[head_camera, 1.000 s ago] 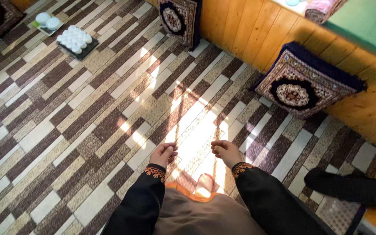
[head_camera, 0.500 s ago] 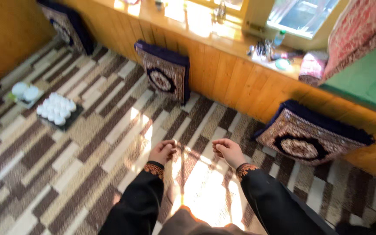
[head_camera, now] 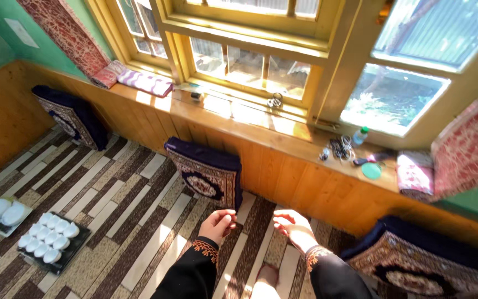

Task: The person takes small objects out of an open dresser drawer, including small bottles, decorative tops, and charging cables, and handles them one at a time. They coil a cable, place items back into the drawer, and rearrange the contents.

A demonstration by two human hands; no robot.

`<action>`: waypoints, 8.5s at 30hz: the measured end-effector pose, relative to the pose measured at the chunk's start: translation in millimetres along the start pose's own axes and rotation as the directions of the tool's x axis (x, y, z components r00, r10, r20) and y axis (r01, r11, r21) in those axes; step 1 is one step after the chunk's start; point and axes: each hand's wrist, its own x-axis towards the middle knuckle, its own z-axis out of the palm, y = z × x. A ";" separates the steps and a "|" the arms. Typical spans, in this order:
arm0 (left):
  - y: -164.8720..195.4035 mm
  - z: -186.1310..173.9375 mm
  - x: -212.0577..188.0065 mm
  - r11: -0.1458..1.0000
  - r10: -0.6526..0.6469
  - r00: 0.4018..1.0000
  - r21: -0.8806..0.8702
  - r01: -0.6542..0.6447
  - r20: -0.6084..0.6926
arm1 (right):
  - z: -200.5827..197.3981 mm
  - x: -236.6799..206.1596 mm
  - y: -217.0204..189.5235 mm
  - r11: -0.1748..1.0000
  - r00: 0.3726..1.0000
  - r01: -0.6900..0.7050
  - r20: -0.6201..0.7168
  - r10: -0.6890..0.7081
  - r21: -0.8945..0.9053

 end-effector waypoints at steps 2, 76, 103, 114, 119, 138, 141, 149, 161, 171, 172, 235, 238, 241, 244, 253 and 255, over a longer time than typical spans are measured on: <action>7.1 -5.8 32.6 1.000 -0.013 1.000 0.014 0.013 -0.024 | -2.4 35.7 -8.0 1.000 1.000 0.000 -0.027 0.000 -0.023; 174.8 -218.2 679.6 0.602 -0.224 0.902 0.675 0.426 -0.370 | 177.0 435.3 -17.5 0.905 0.617 -0.394 -0.683 0.390 0.160; 154.1 -216.0 621.1 0.585 -0.315 0.937 0.746 0.319 -0.154 | 194.2 384.4 5.5 0.887 0.549 -0.406 -0.717 0.429 0.221; 106.9 -175.6 497.4 0.843 -0.471 0.784 0.469 0.264 0.405 | 277.6 396.0 -34.8 0.946 0.745 -0.237 -0.667 0.030 -0.223; 106.6 -149.1 455.4 0.709 -0.603 0.683 0.670 0.221 0.413 | 295.7 364.8 -54.2 0.841 0.685 -0.095 -0.648 -0.333 -0.533; 19.2 -101.8 180.9 0.775 -0.627 0.053 0.617 0.136 0.777 | 307.5 30.5 41.0 0.914 0.323 -0.168 -0.896 -0.303 -0.370; -2.7 -96.2 96.3 0.711 -0.698 0.021 0.689 0.143 0.716 | 321.0 -48.2 71.2 0.972 0.291 -0.199 -0.955 -0.060 -0.122; -58.2 -77.8 -99.2 0.560 -0.827 -0.039 0.816 -0.146 0.560 | 362.2 -214.5 167.7 0.968 0.029 -0.232 -0.994 0.107 0.098; -171.8 0.9 -371.1 0.421 -0.879 -0.290 0.901 -0.101 0.378 | 327.8 -440.0 271.2 0.948 -0.276 -0.022 -0.914 0.298 0.316; -248.7 125.8 -572.5 0.453 -0.878 -0.330 0.825 -0.337 0.348 | 232.4 -639.3 305.5 0.955 -0.494 -0.141 -0.855 0.161 0.262; -258.3 136.6 -590.0 0.437 -0.885 -0.335 0.824 -0.361 0.323 | 223.4 -657.4 313.1 0.966 -0.506 -0.130 -0.853 0.128 0.222; -586.6 631.6 -950.5 0.744 -0.667 0.561 -0.390 0.543 -0.490 | -655.9 -955.9 435.1 0.477 0.886 -0.462 -0.379 0.265 -0.747; -587.5 629.4 -964.9 0.767 -0.636 0.544 -0.377 0.519 -0.547 | -643.3 -950.0 433.0 0.384 0.864 -0.492 -0.384 0.324 -0.782; -588.3 627.7 -973.1 0.782 -0.620 0.544 -0.386 0.490 -0.566 | -636.5 -946.8 440.1 0.494 0.869 -0.494 -0.420 0.260 -0.716; -593.9 630.5 -979.2 0.800 -0.600 0.580 -0.406 0.442 -0.551 | -633.9 -944.5 455.3 0.520 0.909 -0.391 -0.408 0.086 -0.759; -614.6 637.4 -971.6 0.806 -0.592 0.618 -0.364 0.468 -0.518 | -660.1 -949.7 493.7 0.700 0.923 -0.363 -0.341 0.178 -0.616; -617.6 636.1 -973.9 0.796 -0.604 0.602 -0.370 0.478 -0.522 | -661.0 -947.2 500.4 0.704 0.916 -0.368 -0.366 0.162 -0.608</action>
